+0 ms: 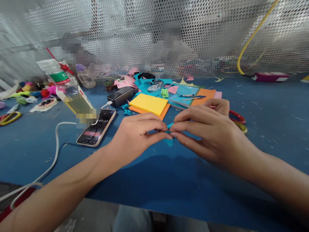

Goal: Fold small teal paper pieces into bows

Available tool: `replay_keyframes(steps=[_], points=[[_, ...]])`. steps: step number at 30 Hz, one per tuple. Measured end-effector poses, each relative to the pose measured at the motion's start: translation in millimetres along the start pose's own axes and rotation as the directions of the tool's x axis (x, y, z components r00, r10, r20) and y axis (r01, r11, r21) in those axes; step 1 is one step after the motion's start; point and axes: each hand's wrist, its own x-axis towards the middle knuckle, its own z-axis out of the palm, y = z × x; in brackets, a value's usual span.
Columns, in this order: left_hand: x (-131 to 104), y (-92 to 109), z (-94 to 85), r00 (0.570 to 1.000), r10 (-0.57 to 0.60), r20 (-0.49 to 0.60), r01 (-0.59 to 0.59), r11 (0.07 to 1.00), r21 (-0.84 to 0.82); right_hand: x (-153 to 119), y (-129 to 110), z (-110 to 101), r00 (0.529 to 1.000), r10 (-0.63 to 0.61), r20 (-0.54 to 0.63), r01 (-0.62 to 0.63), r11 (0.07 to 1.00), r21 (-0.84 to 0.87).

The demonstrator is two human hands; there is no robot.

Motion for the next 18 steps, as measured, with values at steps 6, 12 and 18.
replay_keyframes(steps=[6, 12, 18], points=[[-5.0, 2.4, -0.6, 0.993, -0.117, 0.004, 0.116, 0.991, -0.07, 0.4, 0.6, 1.4, 1.0, 0.004, -0.001, -0.004, 0.998, 0.065], [-4.1, -0.3, -3.0, 0.998, 0.069, 0.001, -0.069, 0.995, -0.066, 2.4, 1.5, 0.2, 0.997, 0.073, 0.009, -0.073, 0.994, 0.085], [-2.3, 0.5, -2.3, 0.987, -0.124, 0.105, 0.14, 0.977, -0.161, 2.9, 5.0, 0.5, 0.988, 0.139, 0.064, -0.147, 0.977, 0.156]])
